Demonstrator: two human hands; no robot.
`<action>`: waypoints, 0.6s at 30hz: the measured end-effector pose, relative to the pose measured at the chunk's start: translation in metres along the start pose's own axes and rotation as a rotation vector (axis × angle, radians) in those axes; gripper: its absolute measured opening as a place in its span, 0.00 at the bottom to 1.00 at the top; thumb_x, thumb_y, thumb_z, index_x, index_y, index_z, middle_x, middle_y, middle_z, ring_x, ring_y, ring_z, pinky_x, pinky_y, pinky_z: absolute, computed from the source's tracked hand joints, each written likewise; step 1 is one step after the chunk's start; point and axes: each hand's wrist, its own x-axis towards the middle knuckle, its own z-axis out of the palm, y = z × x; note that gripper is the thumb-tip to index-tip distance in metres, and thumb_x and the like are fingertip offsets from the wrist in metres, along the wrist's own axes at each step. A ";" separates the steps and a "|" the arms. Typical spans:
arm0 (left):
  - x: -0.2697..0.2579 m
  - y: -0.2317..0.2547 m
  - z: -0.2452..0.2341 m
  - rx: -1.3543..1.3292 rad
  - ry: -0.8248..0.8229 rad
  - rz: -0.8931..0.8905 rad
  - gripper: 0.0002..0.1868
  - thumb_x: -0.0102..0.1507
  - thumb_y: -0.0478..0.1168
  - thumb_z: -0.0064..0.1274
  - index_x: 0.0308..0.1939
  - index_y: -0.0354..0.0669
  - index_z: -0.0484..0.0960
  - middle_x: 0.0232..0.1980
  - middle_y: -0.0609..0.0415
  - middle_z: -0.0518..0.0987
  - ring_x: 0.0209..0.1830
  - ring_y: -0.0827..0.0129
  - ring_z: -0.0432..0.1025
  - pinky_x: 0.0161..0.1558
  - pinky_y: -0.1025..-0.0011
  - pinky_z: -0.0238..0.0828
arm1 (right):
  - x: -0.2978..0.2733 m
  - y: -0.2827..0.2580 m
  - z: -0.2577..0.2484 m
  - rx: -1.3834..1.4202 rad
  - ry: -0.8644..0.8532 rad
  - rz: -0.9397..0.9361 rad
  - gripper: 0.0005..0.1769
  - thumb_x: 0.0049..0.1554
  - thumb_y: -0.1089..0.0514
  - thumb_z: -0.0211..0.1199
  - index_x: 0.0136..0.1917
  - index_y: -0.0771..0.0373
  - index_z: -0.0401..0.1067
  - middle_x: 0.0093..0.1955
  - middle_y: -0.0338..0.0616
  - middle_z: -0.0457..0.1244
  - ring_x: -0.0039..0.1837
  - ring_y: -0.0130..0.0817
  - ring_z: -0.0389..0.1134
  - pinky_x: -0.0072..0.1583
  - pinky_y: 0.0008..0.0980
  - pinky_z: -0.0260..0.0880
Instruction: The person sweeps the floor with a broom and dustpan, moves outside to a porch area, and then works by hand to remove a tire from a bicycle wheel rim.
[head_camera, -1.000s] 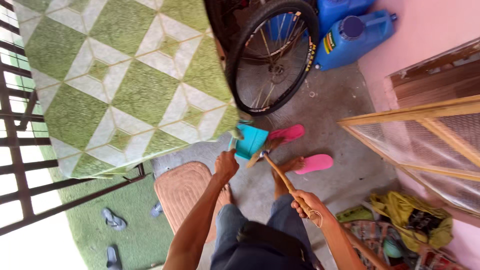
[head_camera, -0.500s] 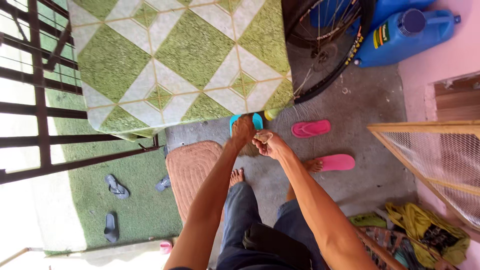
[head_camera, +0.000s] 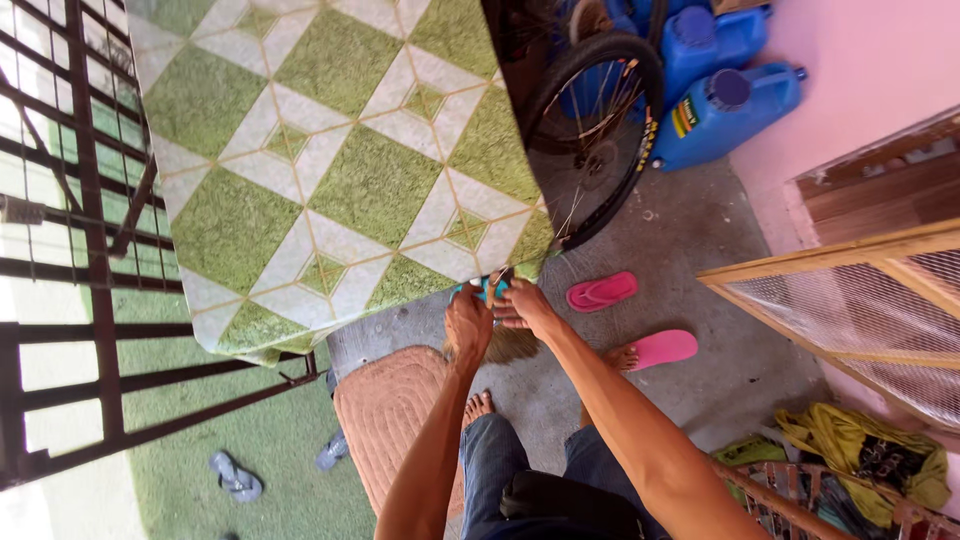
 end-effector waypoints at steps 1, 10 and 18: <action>-0.006 0.007 -0.003 -0.002 -0.005 0.017 0.12 0.63 0.35 0.47 0.46 0.42 0.85 0.43 0.38 0.83 0.44 0.43 0.78 0.46 0.50 0.73 | -0.008 0.003 -0.008 0.010 0.009 -0.012 0.10 0.63 0.49 0.50 0.57 0.48 0.65 0.53 0.42 0.69 0.51 0.39 0.73 0.53 0.46 0.74; -0.054 0.113 0.049 -0.312 -0.060 0.401 0.10 0.59 0.32 0.47 0.37 0.42 0.84 0.34 0.44 0.83 0.33 0.51 0.79 0.41 0.56 0.76 | -0.102 -0.005 -0.182 0.372 -0.048 -0.005 0.16 0.60 0.48 0.64 0.57 0.57 0.75 0.53 0.42 0.72 0.53 0.33 0.74 0.53 0.39 0.76; 0.067 0.252 0.143 -0.137 -0.073 0.535 0.07 0.59 0.36 0.53 0.39 0.42 0.84 0.41 0.41 0.82 0.40 0.44 0.78 0.42 0.50 0.74 | -0.040 -0.099 -0.312 0.535 0.156 -0.123 0.11 0.63 0.54 0.56 0.57 0.54 0.73 0.47 0.37 0.71 0.47 0.29 0.72 0.48 0.39 0.76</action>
